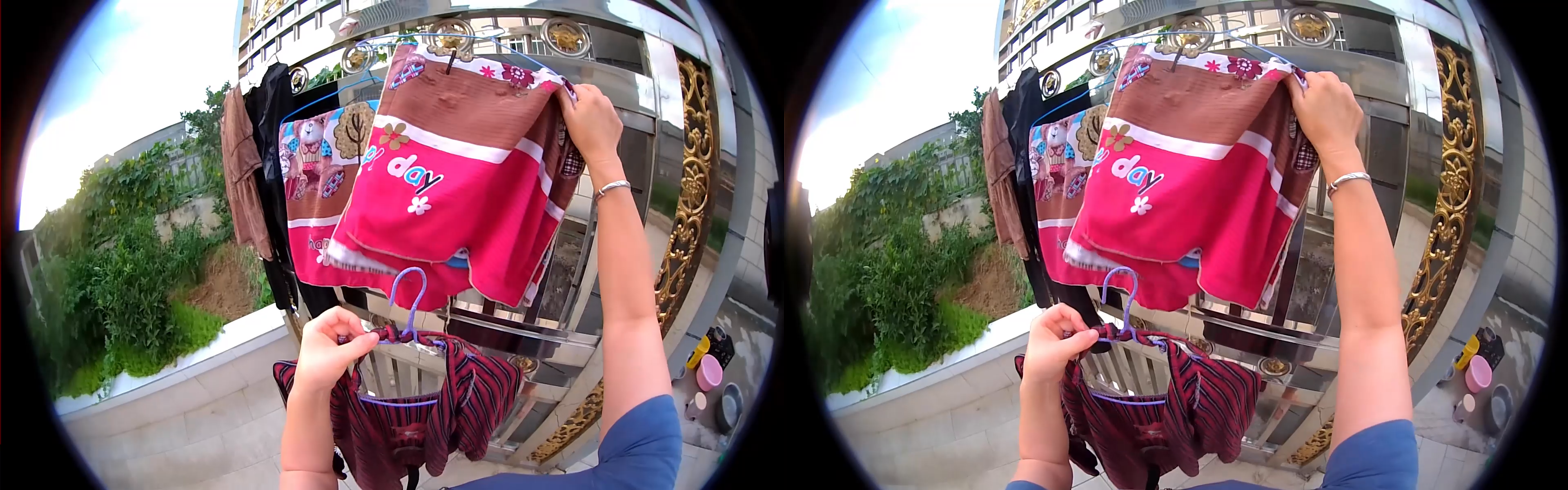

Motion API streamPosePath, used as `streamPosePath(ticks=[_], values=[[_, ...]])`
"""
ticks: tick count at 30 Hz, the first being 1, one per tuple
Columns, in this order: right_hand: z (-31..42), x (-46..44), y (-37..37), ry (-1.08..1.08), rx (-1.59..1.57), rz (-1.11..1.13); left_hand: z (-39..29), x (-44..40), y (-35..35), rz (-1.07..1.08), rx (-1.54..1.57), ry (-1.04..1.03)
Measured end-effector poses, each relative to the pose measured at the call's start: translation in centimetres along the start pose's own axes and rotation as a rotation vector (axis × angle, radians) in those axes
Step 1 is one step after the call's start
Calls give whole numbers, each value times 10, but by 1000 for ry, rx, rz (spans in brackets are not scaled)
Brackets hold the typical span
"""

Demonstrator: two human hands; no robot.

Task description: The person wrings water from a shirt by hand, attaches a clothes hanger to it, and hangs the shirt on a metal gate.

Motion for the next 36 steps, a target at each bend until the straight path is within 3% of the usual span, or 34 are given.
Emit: streamPosePath(ticks=[16, 20, 26, 29, 32, 33, 36], values=[[118, -50, -5, 231, 36, -181, 1, -19, 55, 10, 36, 34], [143, -73, -23, 171, 34, -73, -1, -30, 68, -24, 52, 6], [173, -100, -47, 164, 7, -188, 3, -46, 83, -31, 63, -2], [188, -114, -49, 142, 70, -38, 10, -55, 94, -73, 44, -18], [194, -135, -64, 60, -45, -60, 12, -65, 104, -107, 61, -1], [194, -145, -74, 37, -102, 47, 12, -70, 107, -111, 49, -6], [197, -163, -91, 52, -50, 38, 14, -78, 113, -132, 32, -20]])
Point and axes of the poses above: each hand's wrist, its own x-axis away from the middle knuckle, its own y-axis out of the back of the hand, z = x × y, the point moved 7 cm from there along -x, towards the middle knuckle, and after that the axes turned 5 degrees about x, right-handed, at the moved point
